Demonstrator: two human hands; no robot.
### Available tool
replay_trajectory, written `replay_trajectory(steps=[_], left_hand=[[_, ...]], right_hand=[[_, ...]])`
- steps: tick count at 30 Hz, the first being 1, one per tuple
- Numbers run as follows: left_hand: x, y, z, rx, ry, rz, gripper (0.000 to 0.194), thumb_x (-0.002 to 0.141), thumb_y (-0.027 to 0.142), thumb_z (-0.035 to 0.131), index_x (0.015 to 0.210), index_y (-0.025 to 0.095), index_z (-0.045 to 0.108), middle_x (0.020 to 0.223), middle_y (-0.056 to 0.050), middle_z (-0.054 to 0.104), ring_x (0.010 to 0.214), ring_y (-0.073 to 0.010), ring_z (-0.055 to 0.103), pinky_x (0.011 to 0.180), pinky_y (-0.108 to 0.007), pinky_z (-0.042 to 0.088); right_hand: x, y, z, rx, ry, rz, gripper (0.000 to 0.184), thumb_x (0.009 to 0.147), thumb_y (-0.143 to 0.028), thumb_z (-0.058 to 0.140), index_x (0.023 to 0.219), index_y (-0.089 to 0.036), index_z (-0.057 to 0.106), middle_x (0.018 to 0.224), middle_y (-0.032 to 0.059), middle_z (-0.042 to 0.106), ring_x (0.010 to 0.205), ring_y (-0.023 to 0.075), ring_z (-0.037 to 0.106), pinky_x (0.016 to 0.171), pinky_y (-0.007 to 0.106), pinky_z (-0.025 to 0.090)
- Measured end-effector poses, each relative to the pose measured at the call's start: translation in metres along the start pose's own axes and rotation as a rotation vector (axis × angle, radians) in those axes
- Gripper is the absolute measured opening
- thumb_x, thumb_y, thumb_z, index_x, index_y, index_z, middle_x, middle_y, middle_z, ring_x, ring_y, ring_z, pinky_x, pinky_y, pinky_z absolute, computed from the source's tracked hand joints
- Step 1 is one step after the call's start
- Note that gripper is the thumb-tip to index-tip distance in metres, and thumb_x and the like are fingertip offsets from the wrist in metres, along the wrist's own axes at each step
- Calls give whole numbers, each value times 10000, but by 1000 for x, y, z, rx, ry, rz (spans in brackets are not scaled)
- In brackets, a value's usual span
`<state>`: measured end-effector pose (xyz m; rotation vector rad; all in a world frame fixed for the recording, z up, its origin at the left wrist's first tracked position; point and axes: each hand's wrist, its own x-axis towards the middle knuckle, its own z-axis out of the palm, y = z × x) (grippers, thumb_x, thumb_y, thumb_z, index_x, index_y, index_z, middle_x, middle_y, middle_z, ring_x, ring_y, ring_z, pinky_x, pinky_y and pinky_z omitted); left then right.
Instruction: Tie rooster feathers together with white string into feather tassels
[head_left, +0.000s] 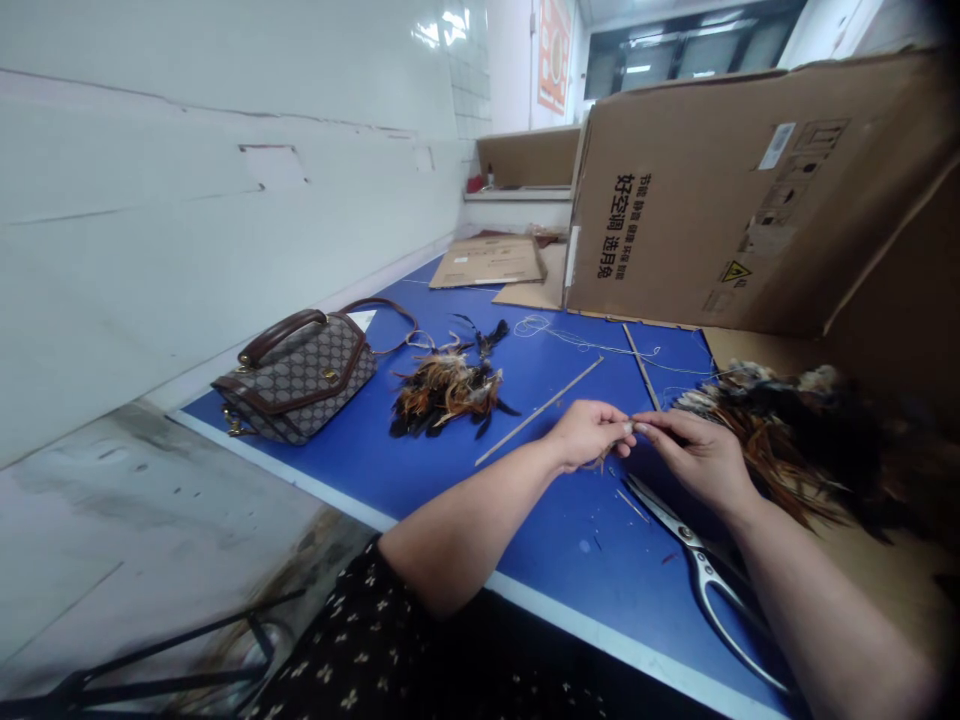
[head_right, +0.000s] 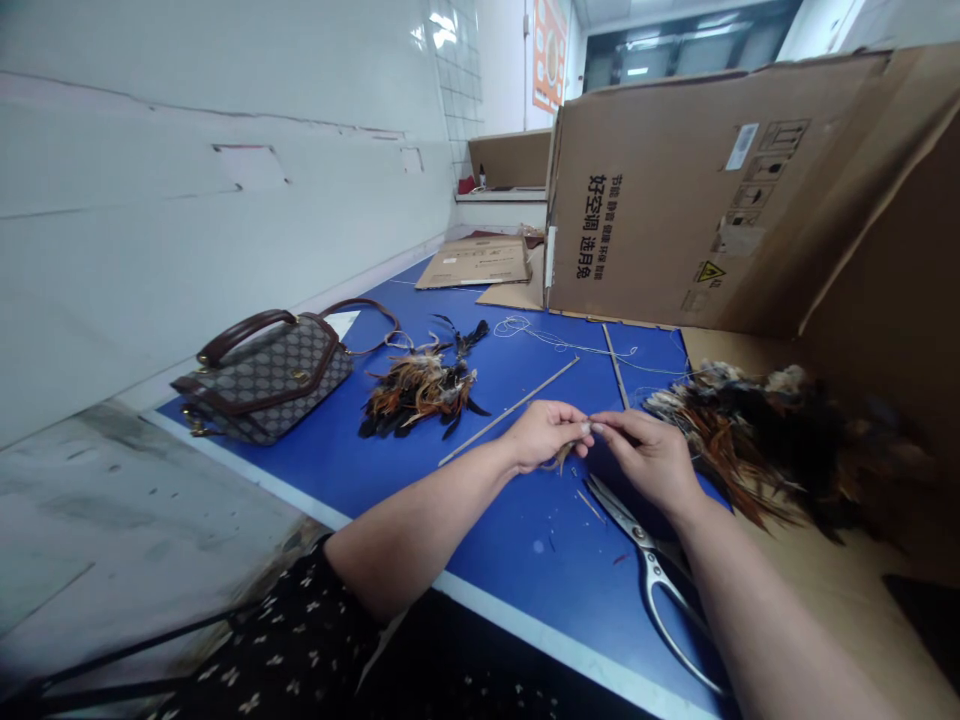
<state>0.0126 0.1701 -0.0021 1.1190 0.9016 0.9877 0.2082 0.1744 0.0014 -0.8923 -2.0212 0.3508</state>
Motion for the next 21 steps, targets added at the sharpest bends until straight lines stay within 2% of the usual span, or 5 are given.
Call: replay_trajectory(steps=[5, 10, 12, 16, 21], left_hand=[[0, -2, -6, -34, -110, 0, 246, 780, 304, 805, 865, 91, 717, 758, -67, 715, 594, -103, 639, 581, -214, 459], [-5, 3, -6, 161, -116, -1, 260, 859, 354, 720, 849, 95, 716, 635, -38, 666, 431, -52, 468, 460, -188, 317], [-6, 6, -5, 178, -89, -3, 232, 870, 328, 707, 819, 101, 697, 634, -29, 659, 432, -50, 470, 466, -184, 330], [-2, 7, -3, 17, -50, -2, 233, 823, 320, 766, 830, 104, 678, 723, -35, 679, 547, -82, 606, 546, -193, 429], [2, 1, -5, -82, -53, 12, 310, 759, 368, 817, 847, 100, 689, 753, -52, 690, 572, -104, 637, 565, -211, 461]], right_hand=[[2, -4, -6, -57, -39, 1, 133, 975, -288, 626, 944, -234, 744, 898, 40, 773, 814, 210, 722, 771, 327, 559], [0, -4, -1, -62, -8, -34, 123, 978, -265, 623, 939, -229, 734, 885, 40, 765, 803, 201, 717, 763, 318, 556], [-1, -4, 3, -36, 19, -32, 129, 979, -273, 631, 975, -228, 752, 925, 48, 781, 835, 205, 732, 797, 323, 571], [-3, -3, 7, 1, 100, 22, 227, 977, -303, 647, 1144, -216, 772, 1093, 82, 801, 965, 232, 762, 914, 361, 595], [-5, -3, 7, 39, 60, 8, 275, 980, -306, 636, 1200, -218, 775, 1169, 97, 790, 1024, 255, 766, 958, 399, 605]])
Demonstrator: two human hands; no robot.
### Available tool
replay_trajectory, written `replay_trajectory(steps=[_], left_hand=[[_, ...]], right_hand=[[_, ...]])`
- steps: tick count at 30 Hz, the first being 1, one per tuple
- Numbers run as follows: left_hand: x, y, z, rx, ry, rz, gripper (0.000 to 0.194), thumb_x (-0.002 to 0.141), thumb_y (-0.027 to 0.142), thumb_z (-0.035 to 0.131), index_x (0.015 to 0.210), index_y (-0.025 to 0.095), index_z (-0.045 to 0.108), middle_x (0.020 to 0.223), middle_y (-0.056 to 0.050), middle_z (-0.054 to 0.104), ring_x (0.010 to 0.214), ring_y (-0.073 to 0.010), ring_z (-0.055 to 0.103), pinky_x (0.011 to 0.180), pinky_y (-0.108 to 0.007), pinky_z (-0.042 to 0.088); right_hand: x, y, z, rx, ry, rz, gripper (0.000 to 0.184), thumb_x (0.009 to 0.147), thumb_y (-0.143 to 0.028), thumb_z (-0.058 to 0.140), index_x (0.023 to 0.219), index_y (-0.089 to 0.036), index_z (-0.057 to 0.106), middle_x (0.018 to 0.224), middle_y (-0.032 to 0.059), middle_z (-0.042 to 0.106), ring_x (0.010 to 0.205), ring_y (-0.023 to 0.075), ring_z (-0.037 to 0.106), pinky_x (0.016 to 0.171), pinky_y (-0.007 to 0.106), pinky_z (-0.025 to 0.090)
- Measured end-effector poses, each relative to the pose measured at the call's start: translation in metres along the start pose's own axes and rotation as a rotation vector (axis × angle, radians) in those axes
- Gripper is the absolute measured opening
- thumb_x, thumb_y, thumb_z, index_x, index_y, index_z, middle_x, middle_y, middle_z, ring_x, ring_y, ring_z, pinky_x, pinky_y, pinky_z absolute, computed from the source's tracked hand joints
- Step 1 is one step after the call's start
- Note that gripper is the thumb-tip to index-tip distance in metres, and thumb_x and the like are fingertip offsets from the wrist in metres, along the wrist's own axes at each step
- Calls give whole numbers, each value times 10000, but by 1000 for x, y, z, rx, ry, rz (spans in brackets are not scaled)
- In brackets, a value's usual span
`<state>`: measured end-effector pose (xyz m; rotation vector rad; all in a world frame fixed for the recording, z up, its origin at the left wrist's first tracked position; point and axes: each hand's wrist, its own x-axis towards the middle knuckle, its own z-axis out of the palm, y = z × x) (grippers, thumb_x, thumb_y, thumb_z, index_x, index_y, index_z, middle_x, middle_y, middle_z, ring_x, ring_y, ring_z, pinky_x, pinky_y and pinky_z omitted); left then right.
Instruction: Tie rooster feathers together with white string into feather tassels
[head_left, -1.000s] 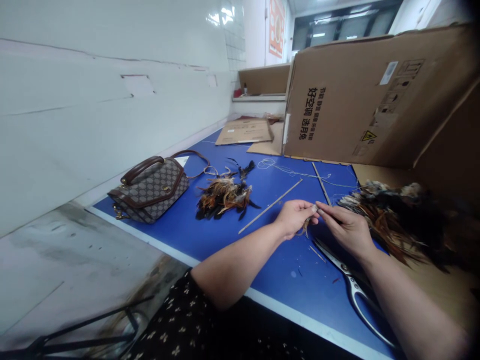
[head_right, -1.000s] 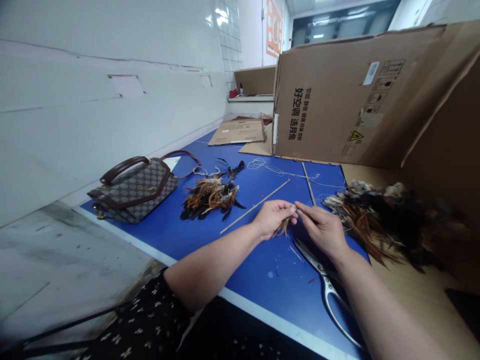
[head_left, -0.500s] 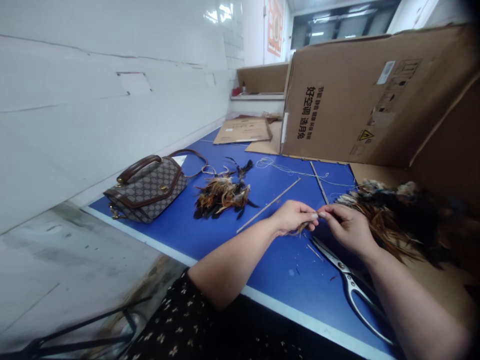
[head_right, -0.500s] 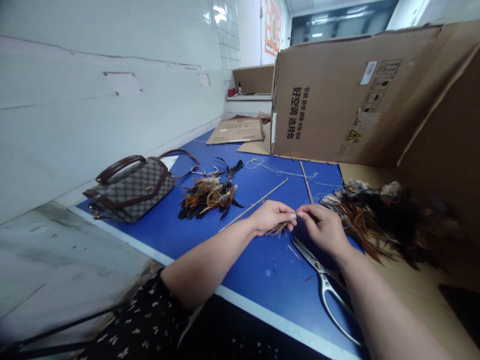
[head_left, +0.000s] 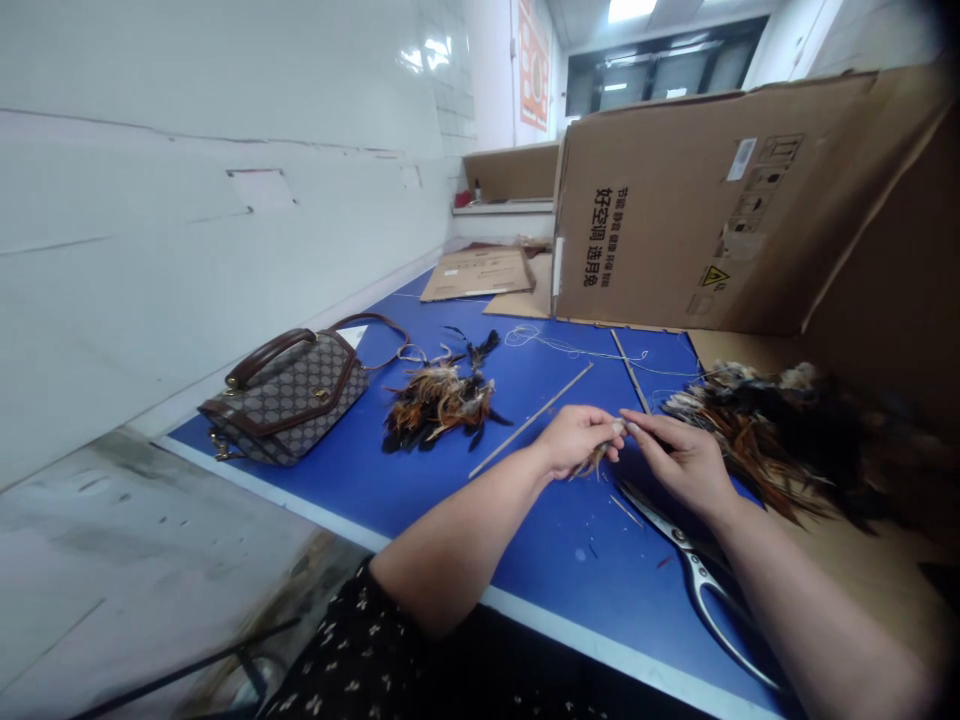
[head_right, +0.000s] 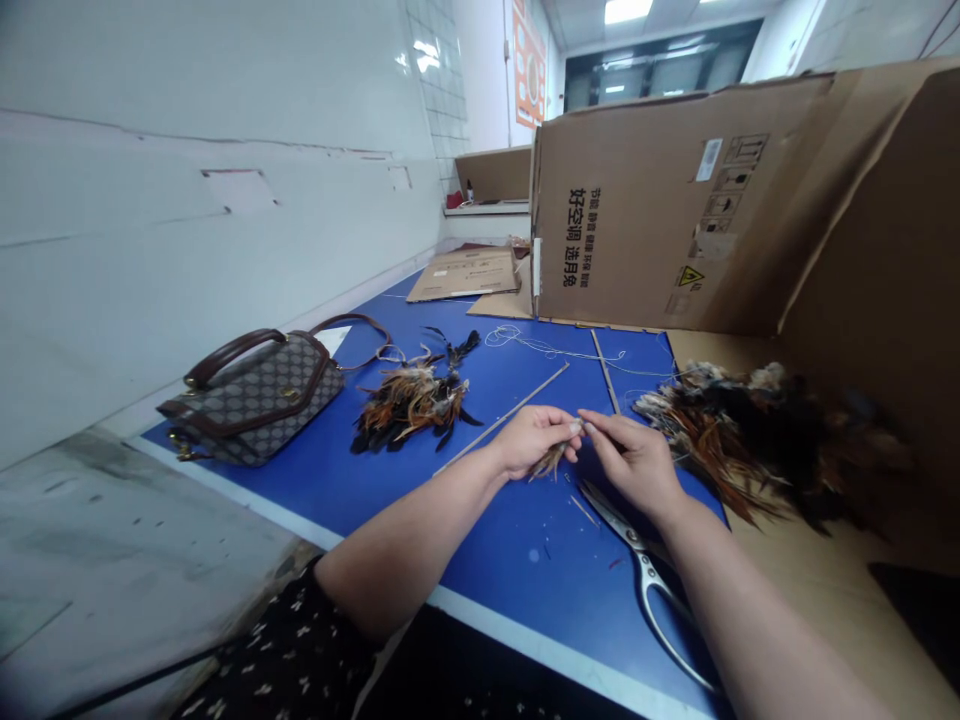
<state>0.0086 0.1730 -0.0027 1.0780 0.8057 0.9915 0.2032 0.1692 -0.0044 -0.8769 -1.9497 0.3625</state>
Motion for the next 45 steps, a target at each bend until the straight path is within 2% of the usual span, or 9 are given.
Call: replay_trajectory(steps=[7, 10, 15, 20, 25, 30, 36, 40, 45], left_hand=[[0, -4, 0, 24, 10, 26, 319, 749, 378, 828, 818, 102, 685, 734, -52, 692, 578, -104, 634, 580, -215, 458], [0, -2, 2, -59, 14, 42, 353, 743, 399, 846, 874, 104, 704, 770, -59, 708, 618, -115, 653, 655, -246, 495], [0, 9, 0, -210, 133, 244, 303, 747, 365, 859, 915, 132, 762, 1029, -113, 760, 970, -172, 700, 923, -290, 502], [-3, 9, 6, -165, 111, 248, 247, 744, 335, 854, 905, 159, 790, 1235, -109, 721, 1077, -181, 666, 950, -277, 487], [-11, 6, 18, -187, -4, 157, 264, 722, 327, 872, 902, 154, 787, 1181, -103, 717, 1001, -183, 671, 920, -298, 503], [-8, 23, 9, -162, 200, 358, 155, 760, 280, 841, 801, 170, 740, 1038, -57, 713, 1032, -161, 636, 927, -263, 473], [-7, 59, -29, -272, 360, 481, 161, 824, 323, 808, 877, 205, 711, 967, -38, 710, 888, -138, 656, 838, -262, 527], [-7, 64, -38, -243, 385, 527, 196, 808, 334, 823, 891, 199, 708, 972, -45, 721, 834, -122, 659, 788, -230, 533], [-6, 49, -23, -206, 335, 411, 271, 768, 342, 849, 906, 169, 692, 930, -41, 726, 774, -111, 661, 746, -233, 522]], right_hand=[[2, -1, -3, 8, -79, 10, 270, 985, -334, 619, 1169, -233, 789, 1128, 86, 803, 998, 247, 773, 931, 383, 616], [3, -5, -2, 18, -36, 72, 313, 987, -361, 612, 1217, -221, 772, 1173, 96, 792, 1036, 259, 768, 969, 395, 603], [3, -9, 0, 35, 79, 199, 384, 981, -419, 613, 1237, -173, 759, 1151, 123, 792, 1031, 279, 758, 965, 428, 588], [4, -13, -1, 249, -29, 277, 470, 909, -484, 713, 1250, -162, 745, 791, 42, 752, 650, 180, 662, 636, 312, 562], [4, -19, -2, 419, -188, 293, 360, 897, -501, 724, 1026, -168, 772, 851, 38, 734, 717, 172, 632, 681, 293, 519], [6, -25, -8, 481, -393, 335, 425, 944, -563, 636, 837, -157, 701, 676, -5, 624, 595, 126, 518, 574, 251, 421], [4, -4, -9, 283, -375, 285, 402, 949, -523, 609, 827, -166, 749, 667, 7, 653, 598, 149, 544, 587, 272, 432], [1, 15, -7, 96, -184, 305, 342, 926, -443, 614, 1069, -196, 803, 811, 33, 759, 666, 185, 638, 689, 313, 520], [-1, 25, -4, -23, -98, 357, 541, 940, -455, 584, 1397, -176, 664, 681, 2, 705, 552, 177, 601, 625, 317, 529]])
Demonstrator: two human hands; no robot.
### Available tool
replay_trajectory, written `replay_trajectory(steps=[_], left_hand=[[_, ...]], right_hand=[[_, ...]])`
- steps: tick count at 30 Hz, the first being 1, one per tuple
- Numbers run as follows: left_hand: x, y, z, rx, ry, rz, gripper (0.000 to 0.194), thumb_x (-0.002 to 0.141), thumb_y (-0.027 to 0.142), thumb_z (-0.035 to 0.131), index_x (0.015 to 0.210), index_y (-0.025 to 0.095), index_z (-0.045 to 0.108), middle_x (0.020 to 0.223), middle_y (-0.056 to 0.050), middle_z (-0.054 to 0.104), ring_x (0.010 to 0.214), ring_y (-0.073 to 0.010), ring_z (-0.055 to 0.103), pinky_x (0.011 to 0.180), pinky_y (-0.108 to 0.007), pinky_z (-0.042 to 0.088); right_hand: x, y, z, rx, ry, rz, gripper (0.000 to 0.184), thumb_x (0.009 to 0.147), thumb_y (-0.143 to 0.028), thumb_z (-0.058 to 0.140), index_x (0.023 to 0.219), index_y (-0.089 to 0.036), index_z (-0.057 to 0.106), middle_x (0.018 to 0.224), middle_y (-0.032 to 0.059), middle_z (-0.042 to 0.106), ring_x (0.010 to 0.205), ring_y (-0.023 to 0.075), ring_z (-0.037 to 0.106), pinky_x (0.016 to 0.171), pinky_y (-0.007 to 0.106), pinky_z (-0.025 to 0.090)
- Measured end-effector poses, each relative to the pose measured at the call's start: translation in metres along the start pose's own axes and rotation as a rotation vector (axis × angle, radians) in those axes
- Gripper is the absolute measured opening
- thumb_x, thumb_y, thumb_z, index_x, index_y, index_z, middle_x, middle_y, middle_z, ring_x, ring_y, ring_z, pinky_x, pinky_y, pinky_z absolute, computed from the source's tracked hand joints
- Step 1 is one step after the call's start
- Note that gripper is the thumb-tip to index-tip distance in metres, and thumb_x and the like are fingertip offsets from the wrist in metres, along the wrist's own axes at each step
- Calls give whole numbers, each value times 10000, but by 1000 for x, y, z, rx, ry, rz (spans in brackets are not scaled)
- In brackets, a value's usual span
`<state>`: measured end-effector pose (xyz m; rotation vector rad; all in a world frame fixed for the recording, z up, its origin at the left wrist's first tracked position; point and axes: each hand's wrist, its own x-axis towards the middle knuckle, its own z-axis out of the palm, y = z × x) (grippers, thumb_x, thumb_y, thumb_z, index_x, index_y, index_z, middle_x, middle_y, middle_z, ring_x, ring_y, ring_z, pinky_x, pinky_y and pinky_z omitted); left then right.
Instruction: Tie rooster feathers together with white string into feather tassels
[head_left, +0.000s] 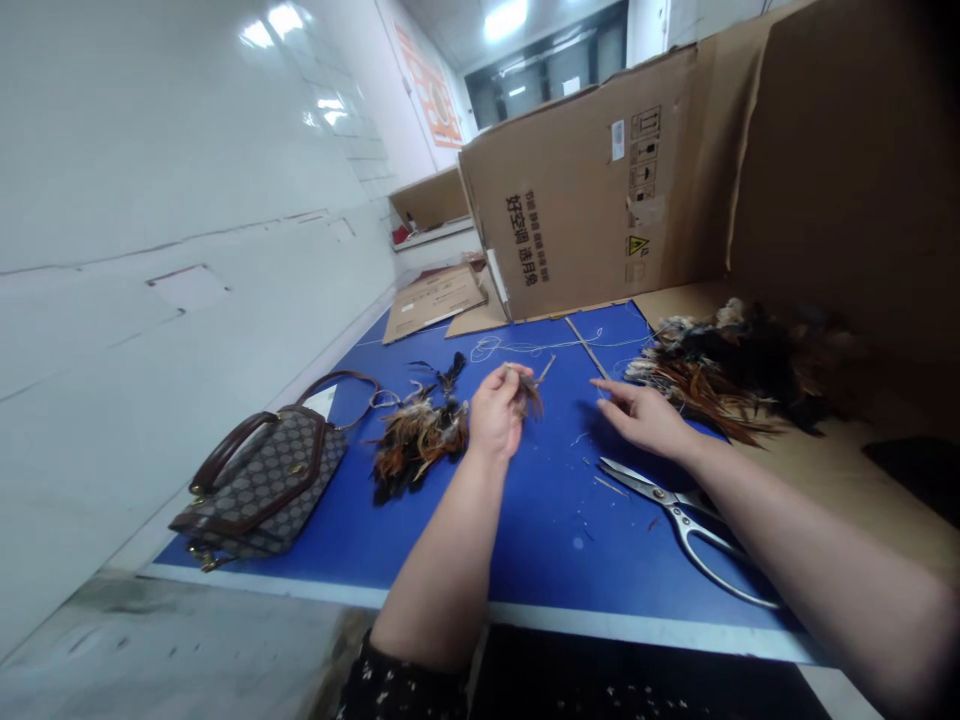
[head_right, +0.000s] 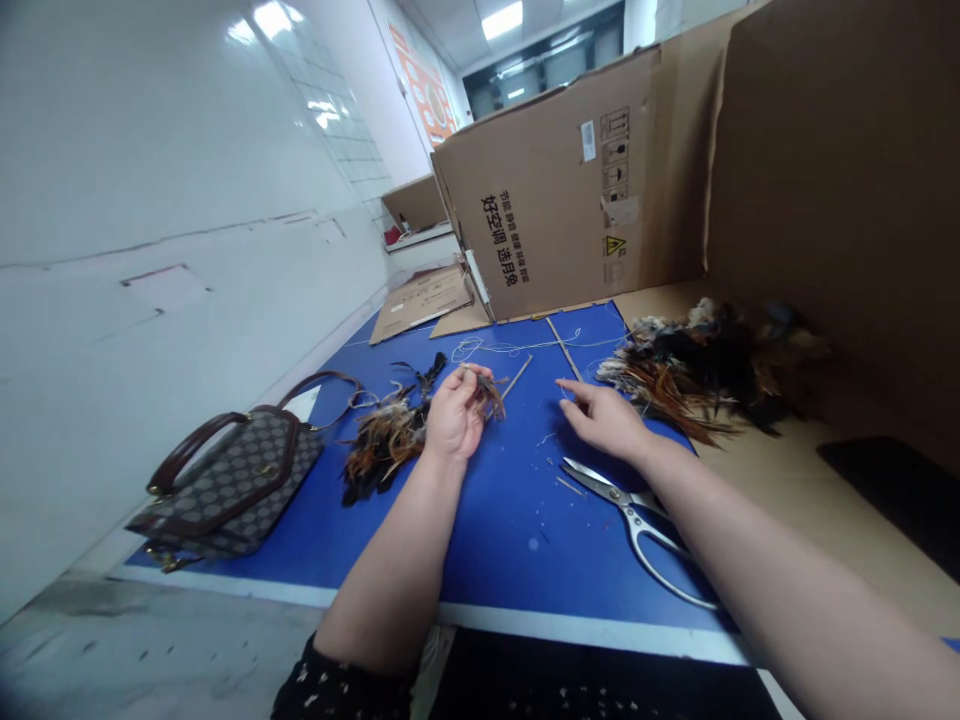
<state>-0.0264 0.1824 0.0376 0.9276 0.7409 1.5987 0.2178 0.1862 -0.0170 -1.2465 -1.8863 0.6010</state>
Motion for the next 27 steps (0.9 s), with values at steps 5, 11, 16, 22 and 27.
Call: replay_trajectory(steps=[5, 11, 16, 22, 27], left_hand=[[-6, -16, 5, 101, 3, -63, 325, 750, 381, 850, 935, 156, 707, 819, -29, 726, 681, -99, 640, 660, -212, 470], [-4, -30, 0, 212, 58, -27, 325, 766, 415, 823, 930, 154, 722, 776, -18, 712, 612, -80, 580, 604, -199, 421], [-2, -35, -3, 255, 91, -4, 323, 781, 430, 807, 933, 159, 720, 779, -18, 709, 575, -75, 541, 576, -205, 398], [0, -35, -3, 234, 149, 38, 289, 794, 401, 801, 922, 153, 724, 770, -19, 706, 560, -69, 525, 557, -196, 384], [6, -36, -8, 219, 207, 71, 345, 784, 436, 812, 936, 142, 718, 790, -32, 710, 581, -74, 538, 555, -193, 380]], right_hand=[[3, -1, -5, -30, 52, 42, 541, 1031, -477, 428, 1458, -193, 603, 711, 20, 724, 650, 203, 666, 654, 323, 537], [-1, -1, -8, -361, -82, 20, 406, 956, -481, 586, 1267, -284, 759, 883, 52, 802, 730, 232, 716, 644, 318, 506], [-1, 4, 0, -574, -237, -75, 310, 957, -406, 577, 1184, -365, 783, 1130, 46, 782, 938, 273, 733, 714, 334, 509], [2, 0, 2, -617, -213, 28, 219, 953, -357, 585, 957, -227, 761, 1040, 119, 774, 841, 269, 719, 699, 335, 476], [5, 1, -12, -737, 89, 177, 340, 1009, -371, 454, 1136, -187, 710, 1090, 151, 741, 902, 294, 692, 717, 360, 470]])
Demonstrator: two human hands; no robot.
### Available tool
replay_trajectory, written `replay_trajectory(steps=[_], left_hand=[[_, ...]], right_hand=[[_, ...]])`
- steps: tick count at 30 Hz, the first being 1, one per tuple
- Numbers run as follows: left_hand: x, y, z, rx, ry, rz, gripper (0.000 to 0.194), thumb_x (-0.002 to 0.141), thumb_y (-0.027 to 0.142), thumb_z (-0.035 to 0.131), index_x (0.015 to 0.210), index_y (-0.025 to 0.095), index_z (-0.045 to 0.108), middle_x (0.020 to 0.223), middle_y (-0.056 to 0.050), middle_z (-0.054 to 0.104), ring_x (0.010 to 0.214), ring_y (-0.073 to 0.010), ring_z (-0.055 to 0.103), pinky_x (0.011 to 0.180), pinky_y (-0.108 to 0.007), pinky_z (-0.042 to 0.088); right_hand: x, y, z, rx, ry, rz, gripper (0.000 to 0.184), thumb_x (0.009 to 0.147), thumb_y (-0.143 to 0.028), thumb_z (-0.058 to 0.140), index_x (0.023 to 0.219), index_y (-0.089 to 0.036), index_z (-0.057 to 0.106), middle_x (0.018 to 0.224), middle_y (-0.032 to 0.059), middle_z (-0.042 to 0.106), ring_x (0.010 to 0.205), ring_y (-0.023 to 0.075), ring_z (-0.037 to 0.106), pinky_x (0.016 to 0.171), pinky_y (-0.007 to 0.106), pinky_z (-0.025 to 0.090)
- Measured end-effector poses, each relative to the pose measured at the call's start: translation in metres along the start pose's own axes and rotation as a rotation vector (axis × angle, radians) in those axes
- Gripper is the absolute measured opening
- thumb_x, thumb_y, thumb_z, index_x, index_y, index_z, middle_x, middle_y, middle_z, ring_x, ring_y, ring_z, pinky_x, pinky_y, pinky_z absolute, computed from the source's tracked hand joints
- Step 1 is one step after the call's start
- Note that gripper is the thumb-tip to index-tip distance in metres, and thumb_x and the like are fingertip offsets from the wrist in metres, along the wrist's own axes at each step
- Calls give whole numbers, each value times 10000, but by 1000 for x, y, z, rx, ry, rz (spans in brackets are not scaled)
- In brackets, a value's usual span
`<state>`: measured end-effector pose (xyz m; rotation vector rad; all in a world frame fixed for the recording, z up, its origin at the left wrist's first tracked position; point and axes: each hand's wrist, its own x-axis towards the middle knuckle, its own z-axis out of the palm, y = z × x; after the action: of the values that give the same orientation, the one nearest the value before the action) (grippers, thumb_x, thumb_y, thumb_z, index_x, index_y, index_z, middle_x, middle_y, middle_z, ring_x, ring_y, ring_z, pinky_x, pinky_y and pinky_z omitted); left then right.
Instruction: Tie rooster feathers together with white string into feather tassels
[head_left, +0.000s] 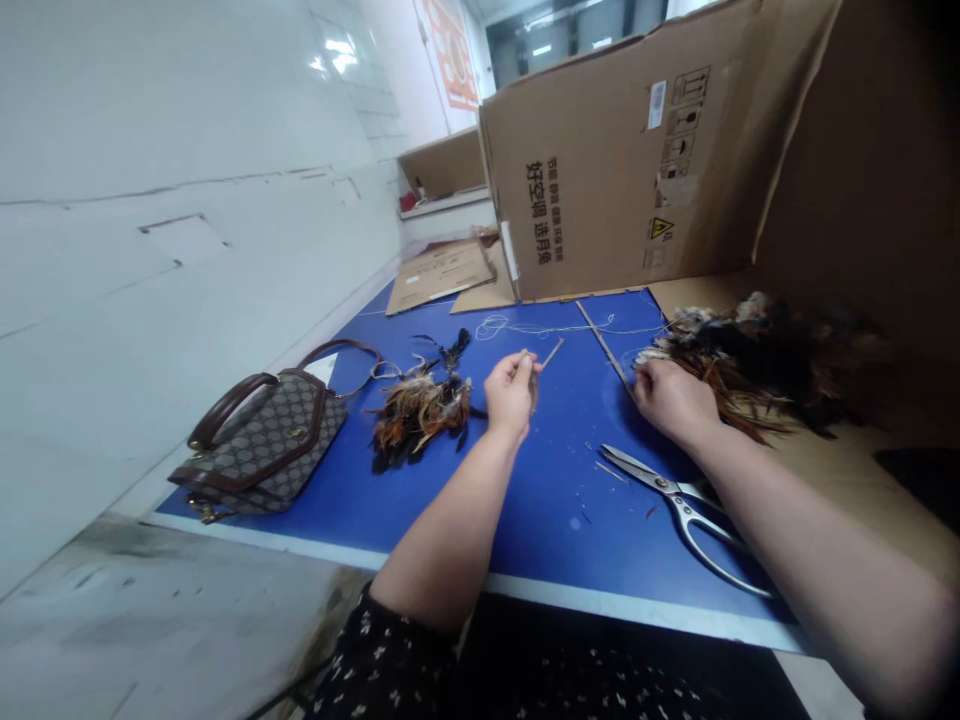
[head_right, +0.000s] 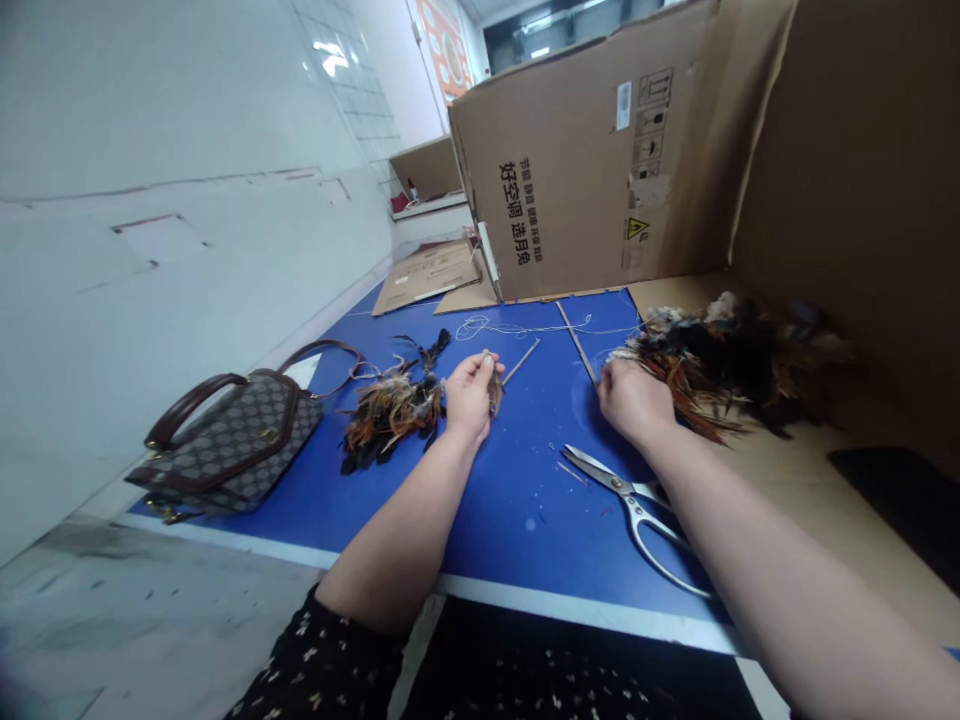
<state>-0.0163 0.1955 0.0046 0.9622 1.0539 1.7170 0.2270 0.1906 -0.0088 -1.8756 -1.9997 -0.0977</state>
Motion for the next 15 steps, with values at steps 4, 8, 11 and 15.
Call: replay_trajectory(steps=[4, 8, 11, 15], left_hand=[[3, -2, -2, -10, 26, 7, 352, 791, 438, 806, 959, 143, 716, 800, -37, 712, 598, -84, 557, 557, -198, 391], [3, -3, -2, 1, 28, 27, 335, 810, 429, 788, 971, 144, 718, 811, -42, 717, 604, -88, 564, 557, -199, 397], [3, -6, -2, 62, 17, 59, 329, 834, 441, 764, 977, 148, 726, 817, -44, 723, 572, -84, 533, 536, -203, 384], [4, -11, -4, 210, -29, 155, 282, 892, 437, 704, 954, 163, 735, 844, -54, 738, 646, -119, 589, 598, -229, 445]], right_hand=[[-2, 3, -10, -95, 115, -110, 426, 1006, -427, 480, 1309, -203, 679, 1277, 185, 675, 1090, 363, 619, 882, 464, 461], [-8, -4, -17, -146, 191, -225, 364, 1012, -392, 501, 1242, -237, 738, 1486, 161, 559, 1271, 402, 519, 1043, 598, 359], [-9, -9, -20, -106, 175, -277, 335, 1008, -354, 514, 1194, -229, 763, 1423, 150, 620, 1271, 384, 540, 1098, 633, 304], [-6, -13, -29, 94, 98, -370, 300, 992, -321, 532, 1044, -193, 798, 1150, 135, 758, 1103, 309, 655, 1043, 479, 419]])
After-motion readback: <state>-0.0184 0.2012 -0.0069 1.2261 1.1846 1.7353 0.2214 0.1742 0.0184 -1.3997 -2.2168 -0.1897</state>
